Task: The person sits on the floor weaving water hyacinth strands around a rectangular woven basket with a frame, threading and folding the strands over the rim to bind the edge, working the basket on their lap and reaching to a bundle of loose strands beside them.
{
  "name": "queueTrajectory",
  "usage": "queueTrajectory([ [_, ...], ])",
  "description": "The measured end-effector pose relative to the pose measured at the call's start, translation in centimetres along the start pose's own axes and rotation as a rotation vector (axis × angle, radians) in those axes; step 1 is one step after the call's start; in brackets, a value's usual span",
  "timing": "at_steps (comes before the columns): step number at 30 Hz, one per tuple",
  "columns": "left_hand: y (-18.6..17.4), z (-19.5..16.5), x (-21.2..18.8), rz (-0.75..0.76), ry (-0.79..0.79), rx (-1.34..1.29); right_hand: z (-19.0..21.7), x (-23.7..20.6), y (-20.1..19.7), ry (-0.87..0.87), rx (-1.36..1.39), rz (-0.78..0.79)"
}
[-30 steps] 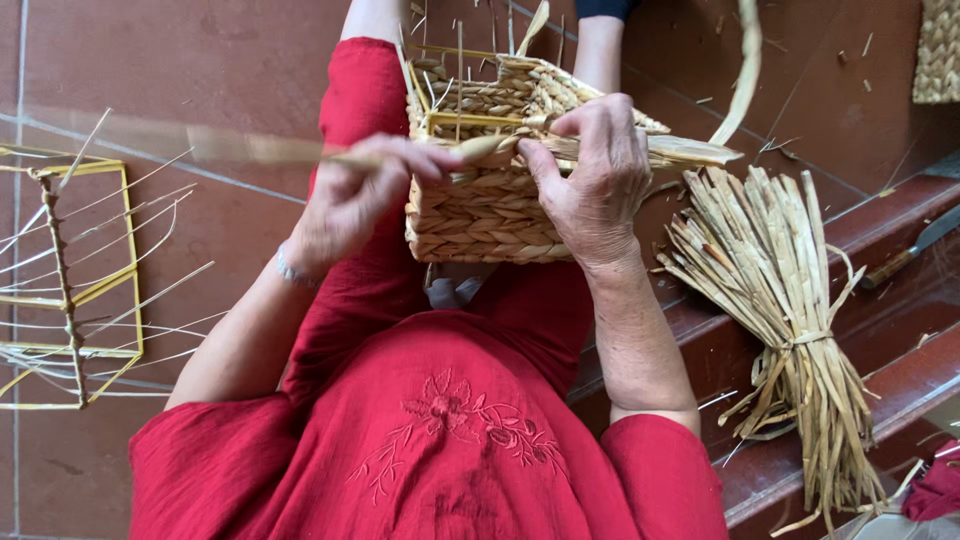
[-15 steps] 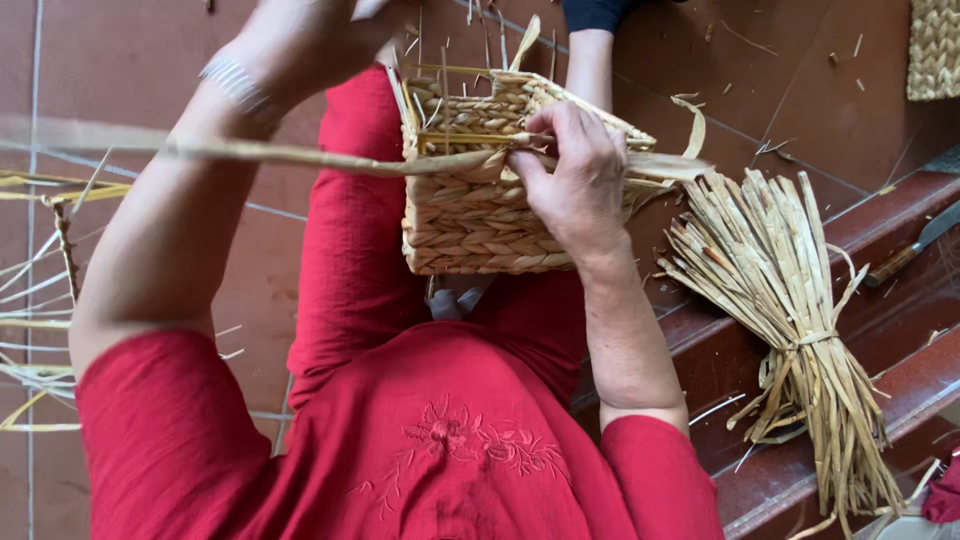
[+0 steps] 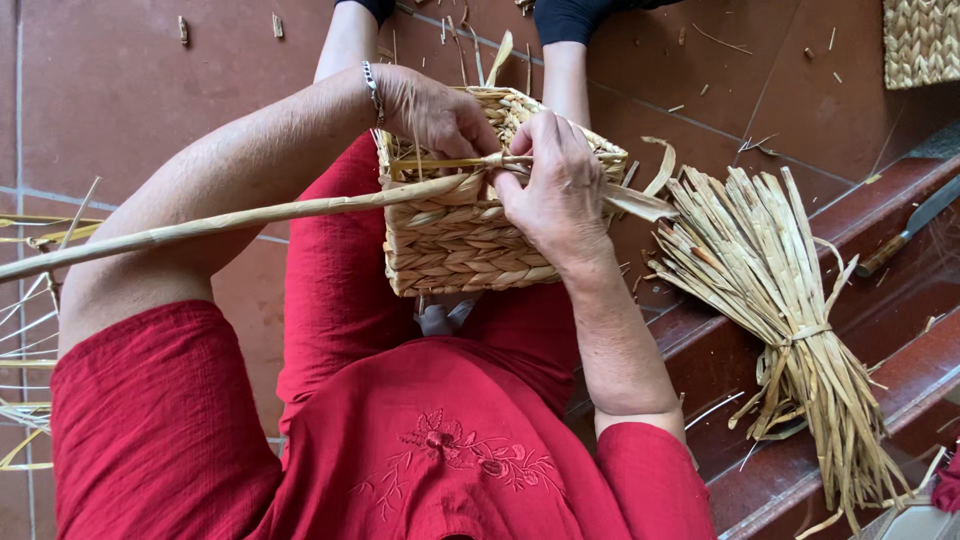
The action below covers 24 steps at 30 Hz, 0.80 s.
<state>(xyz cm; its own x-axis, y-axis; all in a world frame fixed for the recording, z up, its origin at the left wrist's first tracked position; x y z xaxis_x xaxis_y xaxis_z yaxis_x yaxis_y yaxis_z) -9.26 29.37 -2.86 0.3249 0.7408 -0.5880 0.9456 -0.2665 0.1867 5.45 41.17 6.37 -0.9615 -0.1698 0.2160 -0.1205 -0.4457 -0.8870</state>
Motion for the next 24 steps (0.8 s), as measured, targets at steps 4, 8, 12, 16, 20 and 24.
queueTrajectory([
  [4,0.2,-0.2,-0.2,0.114,0.110,-0.275,0.5,0.0,1.0,0.000,-0.084,-0.075],
  [8,0.4,0.4,-0.1,0.009,0.067,-0.336,0.8,0.2,0.8,0.013,-0.086,-0.043],
  [12,0.9,1.2,0.3,-0.050,0.073,-0.427,0.9,-0.7,-1.8,-0.085,-0.037,-0.079],
  [16,1.0,1.2,1.7,-0.356,-0.112,-0.031,0.5,-3.2,-4.4,-0.129,-0.151,-0.226],
  [20,1.0,0.8,3.6,-0.405,-0.270,0.036,1.4,-5.4,-4.2,-0.180,-0.180,-0.323],
  [24,0.3,1.3,4.1,-0.434,-0.082,-0.077,4.0,-6.2,-1.7,-0.149,0.163,-0.223],
])
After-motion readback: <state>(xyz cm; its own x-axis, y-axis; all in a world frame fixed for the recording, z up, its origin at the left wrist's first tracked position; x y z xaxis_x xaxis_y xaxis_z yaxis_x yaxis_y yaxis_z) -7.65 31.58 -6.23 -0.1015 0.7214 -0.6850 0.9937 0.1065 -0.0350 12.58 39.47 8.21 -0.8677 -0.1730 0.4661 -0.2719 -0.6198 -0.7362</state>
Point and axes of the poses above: each hand's wrist, its own x-axis towards the middle knuckle, its own y-axis out of the palm, z = x × y, the point moved 2 cm from there along x, towards the middle knuckle, and after that the axes turned 15 degrees about -y, right-handed, at the moved point
